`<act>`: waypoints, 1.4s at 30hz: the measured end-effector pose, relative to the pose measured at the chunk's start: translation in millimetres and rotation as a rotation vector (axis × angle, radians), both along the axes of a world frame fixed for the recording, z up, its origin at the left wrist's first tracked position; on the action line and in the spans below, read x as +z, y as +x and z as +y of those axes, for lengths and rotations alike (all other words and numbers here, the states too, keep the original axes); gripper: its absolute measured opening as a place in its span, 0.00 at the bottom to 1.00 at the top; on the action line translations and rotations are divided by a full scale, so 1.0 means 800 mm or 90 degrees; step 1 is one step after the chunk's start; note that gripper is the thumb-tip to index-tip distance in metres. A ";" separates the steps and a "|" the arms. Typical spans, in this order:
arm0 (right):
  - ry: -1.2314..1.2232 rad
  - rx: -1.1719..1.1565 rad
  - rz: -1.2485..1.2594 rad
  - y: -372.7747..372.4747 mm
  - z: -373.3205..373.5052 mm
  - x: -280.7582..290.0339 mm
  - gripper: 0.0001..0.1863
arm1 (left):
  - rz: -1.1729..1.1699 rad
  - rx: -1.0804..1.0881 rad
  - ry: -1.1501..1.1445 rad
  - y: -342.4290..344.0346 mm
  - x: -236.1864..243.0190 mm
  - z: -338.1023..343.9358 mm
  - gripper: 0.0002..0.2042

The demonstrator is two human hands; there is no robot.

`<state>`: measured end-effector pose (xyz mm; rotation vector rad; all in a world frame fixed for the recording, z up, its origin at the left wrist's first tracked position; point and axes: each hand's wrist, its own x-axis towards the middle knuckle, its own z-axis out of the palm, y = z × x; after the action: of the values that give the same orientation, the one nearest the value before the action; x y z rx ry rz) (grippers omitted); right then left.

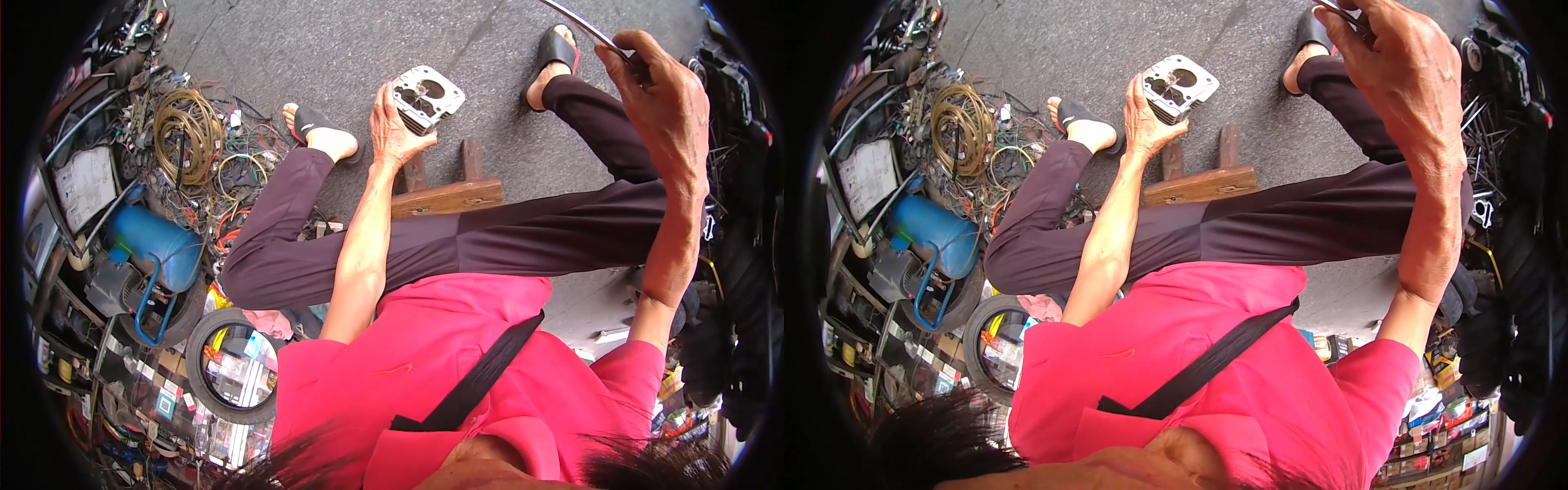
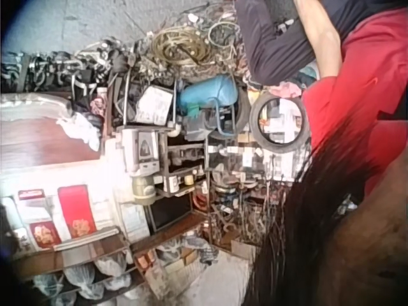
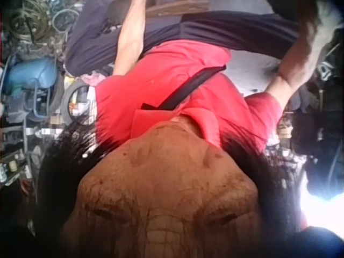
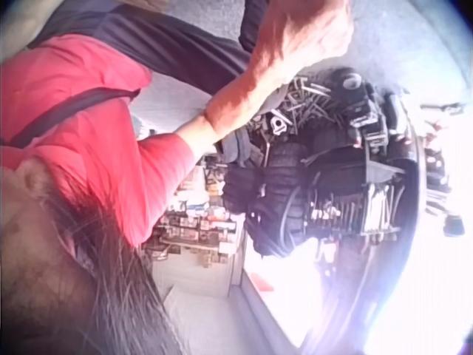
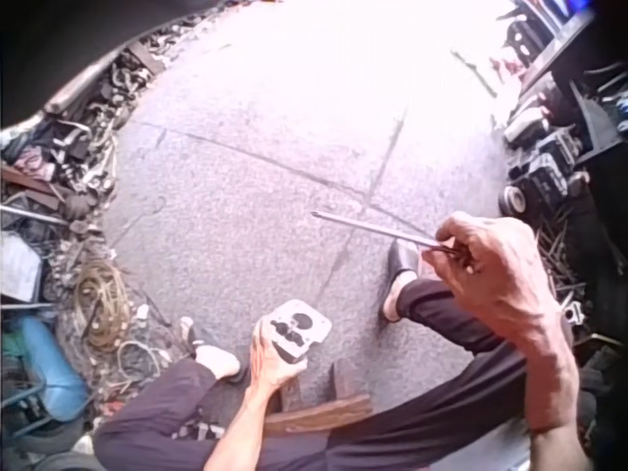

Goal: Inspecting and cleaning a motorcycle engine cylinder block and piston assembly.

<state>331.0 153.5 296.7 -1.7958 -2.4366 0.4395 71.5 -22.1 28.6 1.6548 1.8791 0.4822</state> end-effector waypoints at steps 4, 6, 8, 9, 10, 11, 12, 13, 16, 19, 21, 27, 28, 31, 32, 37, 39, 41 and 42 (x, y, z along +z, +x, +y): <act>-0.004 -0.004 -0.004 0.006 -0.003 0.001 0.12 | 0.027 -0.017 -0.056 -0.007 0.006 0.008 0.62; 0.028 0.029 -0.016 0.009 -0.003 0.001 0.12 | 0.034 -0.018 -0.119 -0.013 0.010 0.015 0.64; 0.026 0.027 -0.002 0.009 -0.006 0.000 0.13 | 0.037 -0.025 -0.164 -0.018 0.016 0.017 0.66; 0.024 0.026 0.008 0.012 -0.007 -0.001 0.13 | 0.036 -0.031 -0.208 -0.017 0.019 0.023 0.67; 0.039 0.032 0.009 0.016 -0.008 -0.003 0.13 | 0.035 -0.038 -0.203 -0.014 0.022 0.030 0.67; 0.045 0.024 0.005 0.021 -0.010 0.000 0.13 | 0.022 -0.017 -0.219 -0.009 0.024 0.038 0.65; 0.034 0.025 -0.001 0.019 -0.011 0.002 0.13 | 0.016 0.010 -0.236 -0.012 0.026 0.043 0.63; 0.022 0.027 -0.007 0.017 -0.012 0.003 0.13 | 0.009 0.037 -0.254 -0.013 0.029 0.047 0.61; 0.078 0.021 0.023 0.017 -0.013 0.009 0.12 | 0.050 0.027 -0.142 0.002 0.028 0.064 0.48; 0.116 0.023 0.037 0.014 -0.014 0.019 0.10 | 0.102 -0.089 -0.046 0.022 0.020 0.070 0.28; 0.097 0.024 0.079 0.016 -0.012 0.024 0.10 | 0.128 -0.062 -0.112 0.037 0.009 0.069 0.26; 0.143 0.043 0.046 0.025 -0.017 0.013 0.10 | 0.048 -0.051 -0.004 0.031 -0.011 0.060 0.08; 0.147 0.034 0.036 0.024 -0.017 0.011 0.10 | -0.075 0.022 -0.036 0.029 -0.012 0.062 0.07; 0.153 0.031 0.036 0.016 -0.021 0.015 0.10 | -0.113 0.152 0.124 0.000 -0.023 0.061 0.10; 0.154 0.035 0.043 0.012 -0.020 0.016 0.10 | -0.144 0.280 0.153 -0.021 -0.028 0.061 0.07; 0.153 0.046 0.033 0.028 -0.021 0.008 0.09 | -0.013 0.595 -0.181 -0.063 0.024 0.069 0.33; 0.146 0.047 0.026 0.030 -0.021 0.007 0.09 | -0.149 0.595 -0.163 -0.053 0.044 0.068 0.38; 0.165 0.076 0.078 0.010 -0.016 0.015 0.09 | -0.171 0.636 -0.243 -0.079 0.018 0.061 0.48; 0.156 0.066 0.066 0.016 -0.019 0.007 0.09 | -0.212 0.598 -0.346 -0.040 0.022 0.061 0.48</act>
<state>343.4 138.2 302.2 -1.5166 -2.3997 0.2228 39.3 26.4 46.5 0.2643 2.1678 0.4944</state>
